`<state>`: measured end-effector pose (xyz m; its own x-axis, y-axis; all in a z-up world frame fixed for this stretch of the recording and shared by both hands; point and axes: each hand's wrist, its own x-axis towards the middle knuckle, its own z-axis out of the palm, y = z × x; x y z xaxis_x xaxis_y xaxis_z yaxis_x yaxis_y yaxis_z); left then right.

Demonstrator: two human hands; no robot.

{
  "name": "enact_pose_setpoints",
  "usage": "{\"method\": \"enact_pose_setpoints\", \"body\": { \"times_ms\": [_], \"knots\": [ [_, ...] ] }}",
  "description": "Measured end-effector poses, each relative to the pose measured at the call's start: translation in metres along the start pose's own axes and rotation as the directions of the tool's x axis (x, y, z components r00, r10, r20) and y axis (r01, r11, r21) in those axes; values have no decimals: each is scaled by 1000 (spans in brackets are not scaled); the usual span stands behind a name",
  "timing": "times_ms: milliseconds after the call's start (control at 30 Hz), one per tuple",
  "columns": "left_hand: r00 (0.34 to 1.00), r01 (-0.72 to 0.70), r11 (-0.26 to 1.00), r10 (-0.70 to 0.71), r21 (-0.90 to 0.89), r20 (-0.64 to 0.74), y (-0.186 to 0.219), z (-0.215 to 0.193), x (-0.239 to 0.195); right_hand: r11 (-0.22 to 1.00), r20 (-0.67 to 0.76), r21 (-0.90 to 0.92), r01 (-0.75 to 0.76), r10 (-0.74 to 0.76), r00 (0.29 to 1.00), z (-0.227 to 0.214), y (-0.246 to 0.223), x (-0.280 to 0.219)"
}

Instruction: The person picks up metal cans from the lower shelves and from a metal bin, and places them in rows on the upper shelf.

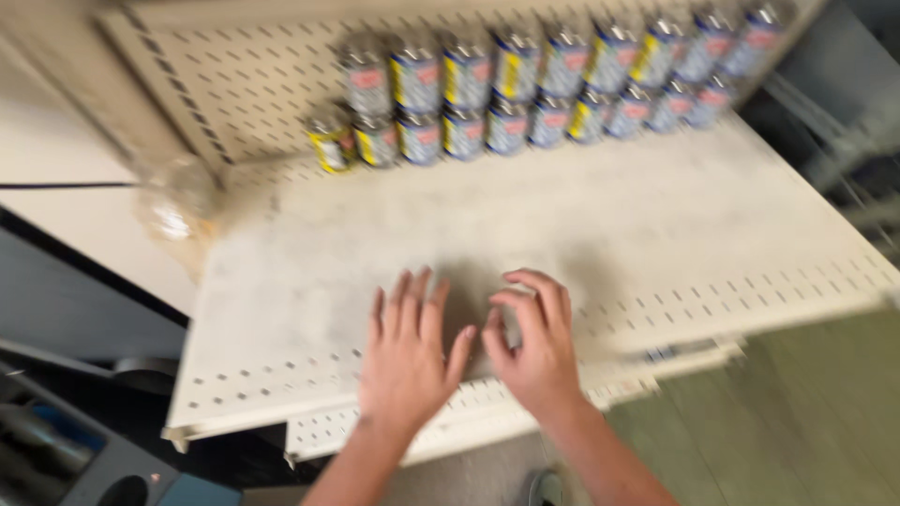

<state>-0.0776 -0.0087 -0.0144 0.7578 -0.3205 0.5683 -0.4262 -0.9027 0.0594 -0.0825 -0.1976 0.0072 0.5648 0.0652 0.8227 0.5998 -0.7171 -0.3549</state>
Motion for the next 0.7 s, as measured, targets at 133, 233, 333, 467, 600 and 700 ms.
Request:
{"method": "enact_pose_setpoints", "body": {
  "times_ms": [133, 233, 333, 467, 600, 700],
  "knots": [
    [991, -64, 994, 52, 92, 124, 4, -2, -4, 1000, -4, 20, 11, -11, 1000, -46, -29, -92],
    [981, -116, 976, 85, 183, 173, 4, -2, -3, 982, 130, 155, -108, 89, 988, -80, -19, -173],
    [965, -151, 959, 90, 240, 247, 4, 4, -1, 932, 276, 85, -354, 319, 907, -105, 29, -255],
    [945, -142, 960, 59, 242, 322, 10, -1, 6, 832, 363, -50, -553, 531, 766, -150, 92, -307],
    [968, -201, 948, 231, 246, -99, 37, -2, -7, 754, 392, -175, -634, 644, 657, -192, 148, -331],
    [982, -136, 984, 119, 111, 149, 82, 15, -2, 819, 457, -193, -541, 562, 689, -212, 192, -329]
  ]
}}
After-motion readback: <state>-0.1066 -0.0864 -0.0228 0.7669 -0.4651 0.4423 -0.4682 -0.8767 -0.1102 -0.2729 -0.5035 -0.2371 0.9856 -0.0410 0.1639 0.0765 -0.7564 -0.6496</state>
